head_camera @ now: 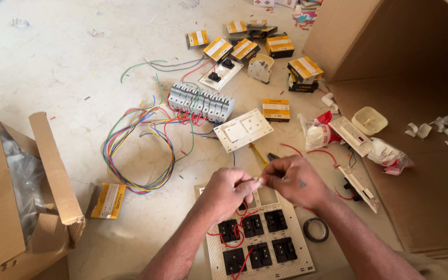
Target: The person wires an electrical switchboard by stripping wire ends, inserting them into terminal blocks, and tightening the screws with a screwdriver.
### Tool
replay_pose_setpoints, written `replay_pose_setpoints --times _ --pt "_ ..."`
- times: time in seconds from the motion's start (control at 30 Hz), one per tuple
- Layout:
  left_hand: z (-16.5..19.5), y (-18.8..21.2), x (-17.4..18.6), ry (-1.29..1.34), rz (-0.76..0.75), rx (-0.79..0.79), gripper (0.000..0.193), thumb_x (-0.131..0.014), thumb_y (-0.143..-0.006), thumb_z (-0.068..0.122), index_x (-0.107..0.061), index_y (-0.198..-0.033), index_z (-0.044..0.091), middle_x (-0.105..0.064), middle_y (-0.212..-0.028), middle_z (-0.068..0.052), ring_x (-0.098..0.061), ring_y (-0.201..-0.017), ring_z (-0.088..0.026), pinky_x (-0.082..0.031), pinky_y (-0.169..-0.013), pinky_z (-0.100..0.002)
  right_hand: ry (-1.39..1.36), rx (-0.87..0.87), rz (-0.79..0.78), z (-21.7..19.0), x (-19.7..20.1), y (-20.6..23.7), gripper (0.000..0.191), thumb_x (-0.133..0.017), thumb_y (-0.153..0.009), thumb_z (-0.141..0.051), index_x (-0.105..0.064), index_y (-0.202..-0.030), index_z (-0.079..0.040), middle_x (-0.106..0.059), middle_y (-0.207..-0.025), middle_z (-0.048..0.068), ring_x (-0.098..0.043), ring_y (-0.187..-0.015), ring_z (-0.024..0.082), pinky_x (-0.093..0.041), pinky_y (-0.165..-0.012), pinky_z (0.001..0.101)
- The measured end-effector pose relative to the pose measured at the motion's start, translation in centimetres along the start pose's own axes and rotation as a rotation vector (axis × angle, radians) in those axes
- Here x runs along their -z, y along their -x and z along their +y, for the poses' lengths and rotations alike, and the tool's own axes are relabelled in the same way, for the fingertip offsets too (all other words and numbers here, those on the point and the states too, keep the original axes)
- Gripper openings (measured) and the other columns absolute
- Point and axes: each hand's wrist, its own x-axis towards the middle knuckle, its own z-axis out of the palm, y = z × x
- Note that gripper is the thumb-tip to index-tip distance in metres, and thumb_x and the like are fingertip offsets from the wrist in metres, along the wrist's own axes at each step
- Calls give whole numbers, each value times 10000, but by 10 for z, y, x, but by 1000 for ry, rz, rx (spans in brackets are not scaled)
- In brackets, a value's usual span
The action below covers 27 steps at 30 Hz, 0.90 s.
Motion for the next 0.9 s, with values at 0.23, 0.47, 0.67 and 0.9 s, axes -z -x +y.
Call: replay_pose_setpoints --times 0.23,0.47,0.67,0.9 --pt "-16 -2 0 -71 188 -3 192 -702 -899 205 -729 -851 22 -734 -687 -107 -685 -588 -163 -560 -608 -346 232 -89 292 0 -5 0 184 -751 -880 -227 -791 -930 -55 -782 -796 95 -714 -666 184 -556 -665 351" --pt "-35 -3 7 -34 229 12 155 -677 -877 169 -739 -898 29 -769 -774 -115 -744 -675 -201 -591 -666 -345 416 43 -419 3 -17 10 424 -846 -701 -257 -750 -1096 -135 -764 -1003 59 -720 -956 210 -552 -855 386" --pt "-50 -9 -25 -157 72 -72 164 -664 -880 129 -764 -953 21 -770 -825 -153 -744 -723 -218 -593 -709 -349 456 132 -397 -6 -19 8 241 -808 -782 -299 -807 -926 -107 -779 -869 90 -728 -889 256 -522 -861 414" --pt "-51 -13 -23 -48 -95 309 173 -604 -904 118 -727 -976 22 -758 -737 -114 -721 -590 -181 -595 -623 -352 405 191 -268 -9 -24 10 184 -738 -818 -215 -793 -942 -90 -772 -867 116 -733 -824 288 -557 -789 420"
